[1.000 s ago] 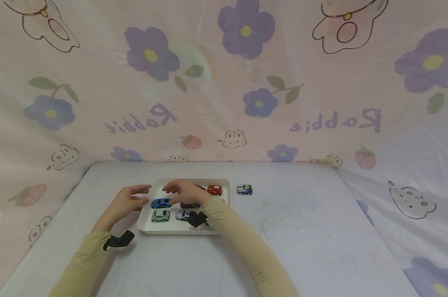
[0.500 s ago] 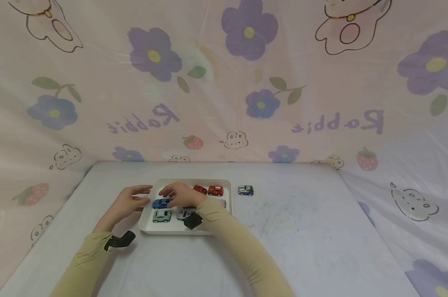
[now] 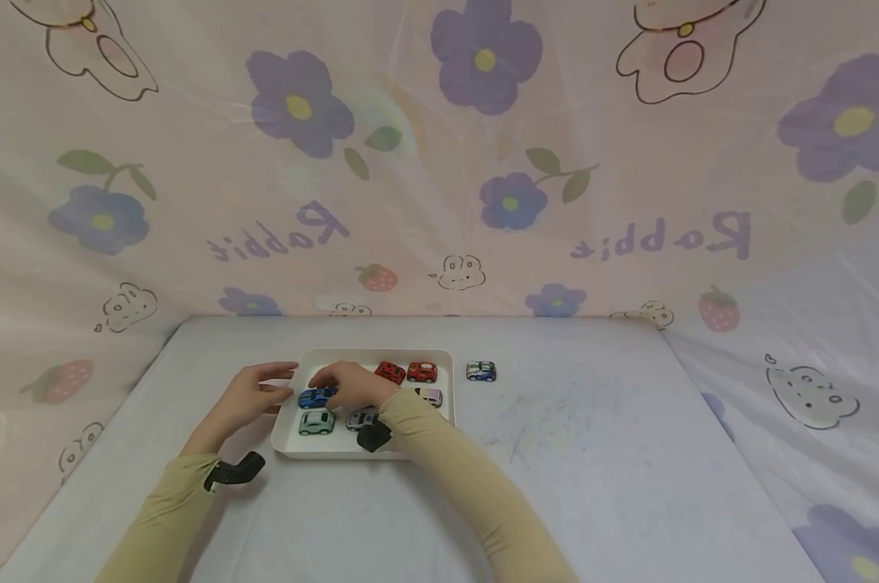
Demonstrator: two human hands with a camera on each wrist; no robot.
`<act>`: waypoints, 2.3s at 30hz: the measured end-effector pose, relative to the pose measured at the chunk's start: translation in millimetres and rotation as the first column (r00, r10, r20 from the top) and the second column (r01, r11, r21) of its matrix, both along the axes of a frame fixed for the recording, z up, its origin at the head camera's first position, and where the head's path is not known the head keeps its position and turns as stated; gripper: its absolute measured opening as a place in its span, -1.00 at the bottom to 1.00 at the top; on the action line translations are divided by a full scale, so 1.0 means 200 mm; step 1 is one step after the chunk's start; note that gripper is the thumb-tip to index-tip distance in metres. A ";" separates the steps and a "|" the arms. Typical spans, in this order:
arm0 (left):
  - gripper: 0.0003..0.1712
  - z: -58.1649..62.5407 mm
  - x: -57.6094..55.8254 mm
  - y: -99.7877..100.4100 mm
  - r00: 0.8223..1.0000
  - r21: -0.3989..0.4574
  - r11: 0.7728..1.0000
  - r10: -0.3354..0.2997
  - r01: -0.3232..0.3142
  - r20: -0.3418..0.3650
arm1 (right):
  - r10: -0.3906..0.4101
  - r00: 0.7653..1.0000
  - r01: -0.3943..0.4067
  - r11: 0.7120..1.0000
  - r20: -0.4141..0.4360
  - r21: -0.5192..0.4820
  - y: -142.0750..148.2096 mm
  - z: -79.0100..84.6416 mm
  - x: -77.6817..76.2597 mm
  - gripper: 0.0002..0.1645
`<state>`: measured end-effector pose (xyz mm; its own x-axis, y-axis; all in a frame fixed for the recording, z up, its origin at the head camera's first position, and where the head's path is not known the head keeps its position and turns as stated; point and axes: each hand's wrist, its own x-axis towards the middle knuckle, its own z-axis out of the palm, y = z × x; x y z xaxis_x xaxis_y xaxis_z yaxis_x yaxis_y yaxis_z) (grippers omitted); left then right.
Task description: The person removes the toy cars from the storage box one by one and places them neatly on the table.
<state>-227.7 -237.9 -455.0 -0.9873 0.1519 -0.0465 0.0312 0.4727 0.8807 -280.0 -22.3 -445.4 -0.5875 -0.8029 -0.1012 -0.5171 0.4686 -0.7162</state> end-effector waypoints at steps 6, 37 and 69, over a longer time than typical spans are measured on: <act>-0.41 0.00 0.00 0.01 1.000 -0.003 1.000 0.006 -0.006 0.003 | -0.015 1.000 0.015 1.000 -0.010 0.007 0.00 -0.03 -0.01 -0.49; -0.42 0.01 0.01 0.01 1.000 0.002 1.000 0.013 -0.013 -0.001 | -0.078 0.995 0.081 0.996 -0.066 0.046 -0.02 -0.02 0.00 -0.54; -0.42 0.01 0.02 0.02 1.000 -0.033 0.999 0.019 -0.019 -0.008 | -0.098 0.994 0.097 0.995 -0.054 -0.021 0.29 0.18 0.01 -0.53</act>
